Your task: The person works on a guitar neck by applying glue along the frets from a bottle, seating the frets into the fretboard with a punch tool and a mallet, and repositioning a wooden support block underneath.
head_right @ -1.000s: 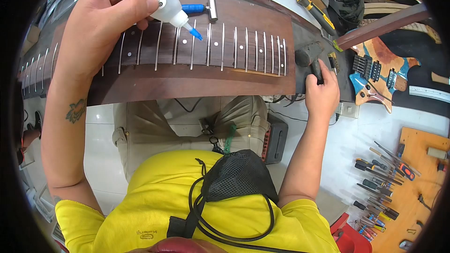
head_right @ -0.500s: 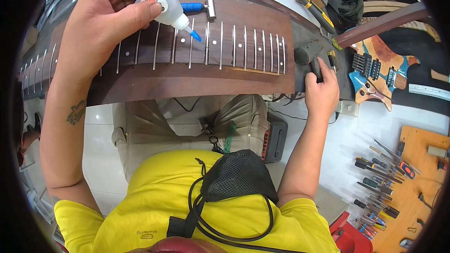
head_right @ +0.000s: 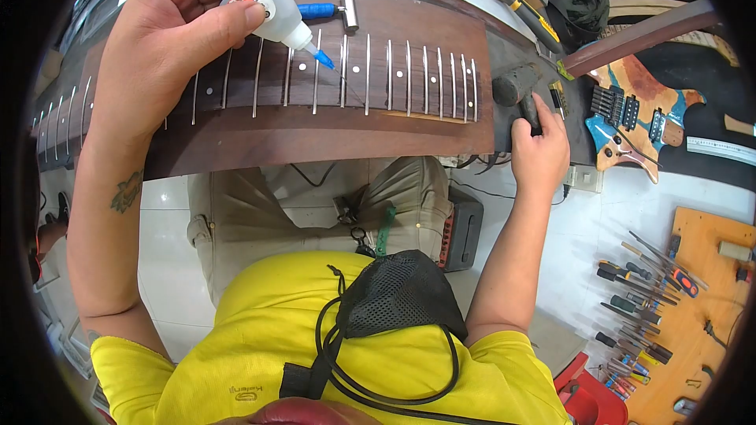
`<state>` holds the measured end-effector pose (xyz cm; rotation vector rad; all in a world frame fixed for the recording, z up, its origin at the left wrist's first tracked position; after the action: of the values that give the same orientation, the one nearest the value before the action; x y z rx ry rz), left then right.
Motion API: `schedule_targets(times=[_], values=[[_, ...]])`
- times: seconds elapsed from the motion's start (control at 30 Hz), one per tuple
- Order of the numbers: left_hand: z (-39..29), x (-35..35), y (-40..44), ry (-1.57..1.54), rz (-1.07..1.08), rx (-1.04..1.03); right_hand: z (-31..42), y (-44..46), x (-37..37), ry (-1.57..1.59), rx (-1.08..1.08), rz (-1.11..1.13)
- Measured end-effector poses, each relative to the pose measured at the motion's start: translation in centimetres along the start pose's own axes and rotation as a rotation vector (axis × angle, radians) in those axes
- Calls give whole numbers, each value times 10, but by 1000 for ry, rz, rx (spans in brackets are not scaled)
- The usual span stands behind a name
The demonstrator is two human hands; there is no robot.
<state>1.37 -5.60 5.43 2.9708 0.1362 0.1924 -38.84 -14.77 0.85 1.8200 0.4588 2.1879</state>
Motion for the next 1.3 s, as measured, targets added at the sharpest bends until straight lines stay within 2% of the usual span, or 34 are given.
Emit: schedule_targets(times=[0.13, 0.2, 0.23, 0.3, 0.53, 0.63, 0.73, 0.8, 0.83, 0.93, 1.0, 1.1, 1.23, 1.3], values=[[4, 3, 2, 27, -36, 11, 0, 1, 0, -9, 14, -7], [19, 5, 12, -225, 33, 29, 1, 0, 1, -3, 10, -10], [23, 4, 9, -225, 34, 29, 1, 0, 1, 2, 7, -15], [1, 2, 1, -16, -65, -12, 1, 0, 1, -5, 7, -14], [-1, 7, 3, -82, -108, -6, 0, 1, 0, -8, 15, -18], [2, 4, 3, -188, -69, 96, -3, 1, -1, 8, -1, -4], [-1, 10, 3, -1, -173, -28, -1, 1, 0, -11, 1, -2], [5, 10, 9, -198, -33, 26, -1, 1, 0, -12, 0, -3], [2, 11, 8, -198, -32, 26, -1, 1, 0, -14, -2, -3], [0, 5, 4, -144, -89, 94, 0, 1, 1, -16, 12, -14], [-2, 7, 2, 7, -205, -42, 1, 0, 1, -16, 4, -6], [8, 13, 7, -124, -150, -41, -1, 1, 0, -10, 6, -4], [4, 8, 4, -140, -140, 19, 2, 0, 2, -10, -15, 4], [-4, 8, 0, 21, -249, -13, 2, 0, 2, -10, -10, 2]])
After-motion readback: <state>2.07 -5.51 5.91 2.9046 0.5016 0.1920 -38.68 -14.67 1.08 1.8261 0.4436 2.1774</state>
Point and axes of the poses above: each hand's wrist, its own y-axis towards the middle knuckle, its own x-axis out of the back of the hand, z = x × y, the point moved 9 cm from there along y, towards the middle knuckle, and after that the axes turned 5 degrees about -y, right-handed, at the moved point
